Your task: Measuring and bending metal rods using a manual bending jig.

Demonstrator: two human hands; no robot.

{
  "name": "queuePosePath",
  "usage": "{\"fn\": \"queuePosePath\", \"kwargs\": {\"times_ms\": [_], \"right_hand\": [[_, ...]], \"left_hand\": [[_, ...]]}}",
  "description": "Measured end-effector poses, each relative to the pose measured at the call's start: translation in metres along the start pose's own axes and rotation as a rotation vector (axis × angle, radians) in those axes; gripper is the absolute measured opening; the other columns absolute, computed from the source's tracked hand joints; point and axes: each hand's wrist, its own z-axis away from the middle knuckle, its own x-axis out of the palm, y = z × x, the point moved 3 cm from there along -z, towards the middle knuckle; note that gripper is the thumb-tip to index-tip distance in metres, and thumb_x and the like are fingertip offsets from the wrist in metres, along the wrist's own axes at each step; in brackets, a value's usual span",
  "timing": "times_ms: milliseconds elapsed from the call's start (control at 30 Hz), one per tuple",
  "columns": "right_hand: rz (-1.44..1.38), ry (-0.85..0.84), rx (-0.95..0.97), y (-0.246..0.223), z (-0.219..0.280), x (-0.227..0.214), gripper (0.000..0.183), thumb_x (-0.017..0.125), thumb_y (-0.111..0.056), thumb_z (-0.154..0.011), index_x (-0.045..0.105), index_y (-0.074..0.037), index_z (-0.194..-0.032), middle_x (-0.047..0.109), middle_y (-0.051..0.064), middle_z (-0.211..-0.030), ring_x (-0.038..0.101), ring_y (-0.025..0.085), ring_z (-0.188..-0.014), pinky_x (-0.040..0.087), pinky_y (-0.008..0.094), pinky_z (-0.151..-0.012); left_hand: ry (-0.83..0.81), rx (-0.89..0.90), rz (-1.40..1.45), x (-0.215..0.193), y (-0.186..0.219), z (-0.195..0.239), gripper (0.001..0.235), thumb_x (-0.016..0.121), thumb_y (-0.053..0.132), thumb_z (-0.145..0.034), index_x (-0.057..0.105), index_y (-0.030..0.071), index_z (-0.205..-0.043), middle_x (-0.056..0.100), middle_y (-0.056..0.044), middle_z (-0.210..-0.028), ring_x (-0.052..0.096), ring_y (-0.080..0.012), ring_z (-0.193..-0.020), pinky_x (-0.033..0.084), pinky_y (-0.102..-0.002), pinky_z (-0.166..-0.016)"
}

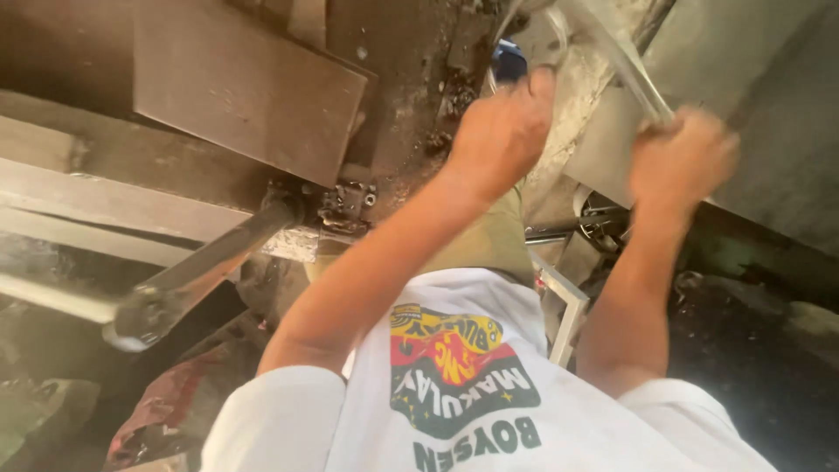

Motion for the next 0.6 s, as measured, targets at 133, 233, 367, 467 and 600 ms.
{"fn": "queuePosePath", "kwargs": {"times_ms": [133,233,367,467,600], "right_hand": [[-0.433,-0.244,0.104,-0.013,0.074,0.034,0.025,0.071,-0.018,-0.092,0.065,0.006,-0.093,0.065,0.031,-0.101,0.061,0.049,-0.095,0.049,0.054,-0.084],[-0.467,-0.185,0.015,0.038,-0.025,0.025,0.025,0.072,-0.019,-0.091,0.061,-0.002,-0.076,0.063,0.023,-0.078,0.062,0.043,-0.074,0.049,0.051,-0.07],[-0.538,-0.102,-0.264,0.073,-0.177,-0.015,0.033,0.076,-0.018,-0.094,0.056,-0.003,-0.072,0.053,0.016,-0.065,0.052,0.032,-0.058,0.044,0.044,-0.06],[-0.718,-0.252,-0.269,0.063,-0.271,-0.029,0.043,0.076,-0.02,-0.099,0.05,0.001,-0.072,0.043,0.014,-0.063,0.042,0.025,-0.058,0.041,0.039,-0.058],[-0.698,-0.47,-0.384,0.034,-0.322,-0.065,0.046,0.076,-0.023,-0.1,0.048,0.002,-0.072,0.04,0.012,-0.062,0.038,0.022,-0.061,0.038,0.039,-0.057]], "left_hand": [[0.015,-0.224,0.003,-0.028,-0.02,0.028,0.019,0.056,0.011,-0.093,0.054,0.006,-0.111,0.068,-0.012,-0.091,0.07,-0.0319,-0.083,0.058,-0.044,-0.065],[0.069,-0.235,0.034,-0.042,-0.016,0.034,0.027,0.056,0.008,-0.093,0.056,0.005,-0.12,0.067,-0.013,-0.096,0.068,-0.032,-0.092,0.058,-0.043,-0.072],[0.231,-0.503,0.322,-0.079,0.043,0.026,0.016,0.059,0.017,-0.102,0.06,0.005,-0.112,0.065,-0.014,-0.087,0.066,-0.0318,-0.081,0.054,-0.04,-0.067],[0.511,-0.867,1.214,-0.105,0.055,-0.013,0.022,0.054,0.024,-0.109,0.062,0.004,-0.106,0.052,-0.005,-0.073,0.05,-0.0193,-0.062,0.041,-0.031,-0.054],[0.715,-0.936,2.191,-0.113,0.082,-0.024,0.029,0.047,0.027,-0.109,0.06,0.002,-0.104,0.039,0.003,-0.061,0.033,-0.009,-0.051,0.027,-0.026,-0.046]]}}
